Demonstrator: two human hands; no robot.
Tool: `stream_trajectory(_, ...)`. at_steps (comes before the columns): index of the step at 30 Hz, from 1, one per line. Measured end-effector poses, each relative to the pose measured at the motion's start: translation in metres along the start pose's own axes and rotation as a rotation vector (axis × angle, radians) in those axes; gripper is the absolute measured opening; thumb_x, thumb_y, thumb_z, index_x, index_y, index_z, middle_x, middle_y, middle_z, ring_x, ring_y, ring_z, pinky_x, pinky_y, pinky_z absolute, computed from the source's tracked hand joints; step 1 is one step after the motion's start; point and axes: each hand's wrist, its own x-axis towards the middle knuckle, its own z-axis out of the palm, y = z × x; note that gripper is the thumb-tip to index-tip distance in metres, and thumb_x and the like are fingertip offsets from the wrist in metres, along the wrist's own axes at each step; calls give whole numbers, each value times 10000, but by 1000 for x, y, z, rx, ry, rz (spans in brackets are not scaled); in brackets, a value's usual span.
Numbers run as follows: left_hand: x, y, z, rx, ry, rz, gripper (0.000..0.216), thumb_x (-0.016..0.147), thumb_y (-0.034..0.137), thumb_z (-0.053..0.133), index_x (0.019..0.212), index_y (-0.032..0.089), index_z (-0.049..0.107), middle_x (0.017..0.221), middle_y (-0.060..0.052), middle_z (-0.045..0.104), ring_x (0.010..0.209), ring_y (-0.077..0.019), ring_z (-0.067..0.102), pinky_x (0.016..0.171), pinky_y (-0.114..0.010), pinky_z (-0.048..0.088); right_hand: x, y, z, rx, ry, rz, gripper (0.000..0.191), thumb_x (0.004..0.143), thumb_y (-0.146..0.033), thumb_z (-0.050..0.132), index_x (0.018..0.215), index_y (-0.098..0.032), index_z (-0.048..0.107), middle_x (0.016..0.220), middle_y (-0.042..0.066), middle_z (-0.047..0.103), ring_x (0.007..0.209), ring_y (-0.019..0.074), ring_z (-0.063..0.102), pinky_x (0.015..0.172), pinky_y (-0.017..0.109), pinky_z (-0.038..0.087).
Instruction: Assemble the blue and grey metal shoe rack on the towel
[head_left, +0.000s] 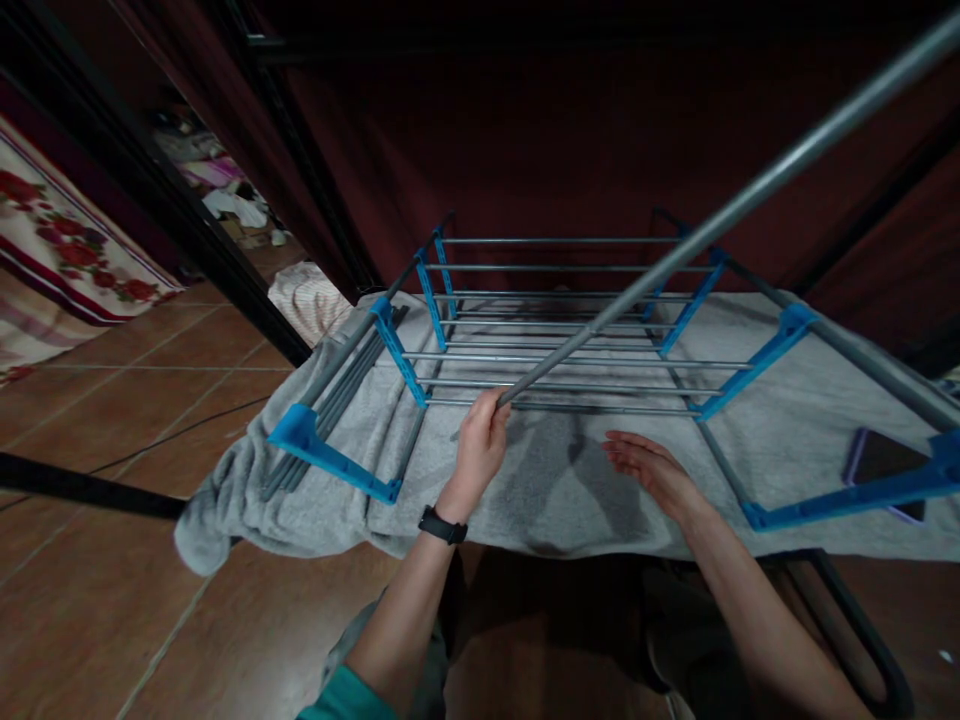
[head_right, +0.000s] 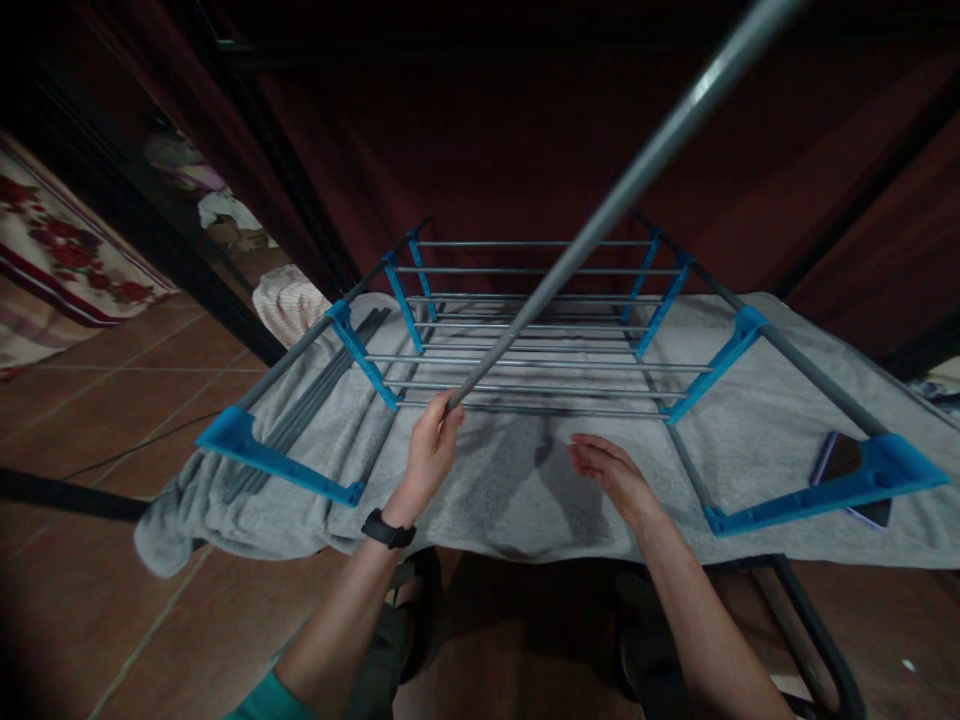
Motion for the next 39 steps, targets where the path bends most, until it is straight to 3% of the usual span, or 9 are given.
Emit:
stream_trajectory(6,2,-12,-12,271,-77,-32,241,955,192,455,1113,224,634,1059,-80,692,1048,-254,609,939,-398,435,2,-6,-7,70,107,-13,308,690,-264,825,977,-180,747,1009,115,765,806,167,705,698,250,568)
stream_trajectory(16,1,-16,-26,708,-263,-44,388,870,34,399,1085,222,661,981,-89,706,1008,-286,608,931,-429,387,0,-11,-16,179,144,-18,276,721,-209,762,995,-200,727,1006,85,762,810,148,703,711,231,595)
stream_trajectory(20,-1,-19,-28,751,-303,-15,399,848,5,406,1069,221,657,985,-85,707,1001,-282,602,929,-420,382,1,-13,-19,231,148,-24,276,710,-195,756,984,-208,721,1001,65,758,806,141,700,716,219,589)
stream_trajectory(26,-1,-24,-31,761,-334,-5,411,820,-7,417,1057,224,661,981,-83,703,1009,-287,599,943,-426,373,7,-9,-28,360,162,-28,83,734,-180,683,805,-223,680,920,54,749,824,156,698,750,262,599)
stream_trajectory(39,-2,-34,-36,766,-379,-48,465,788,3,415,1075,223,708,996,-100,732,1011,-297,616,945,-443,379,9,-18,-35,444,194,-50,202,802,-177,589,970,-205,697,857,63,687,831,154,688,750,245,611)
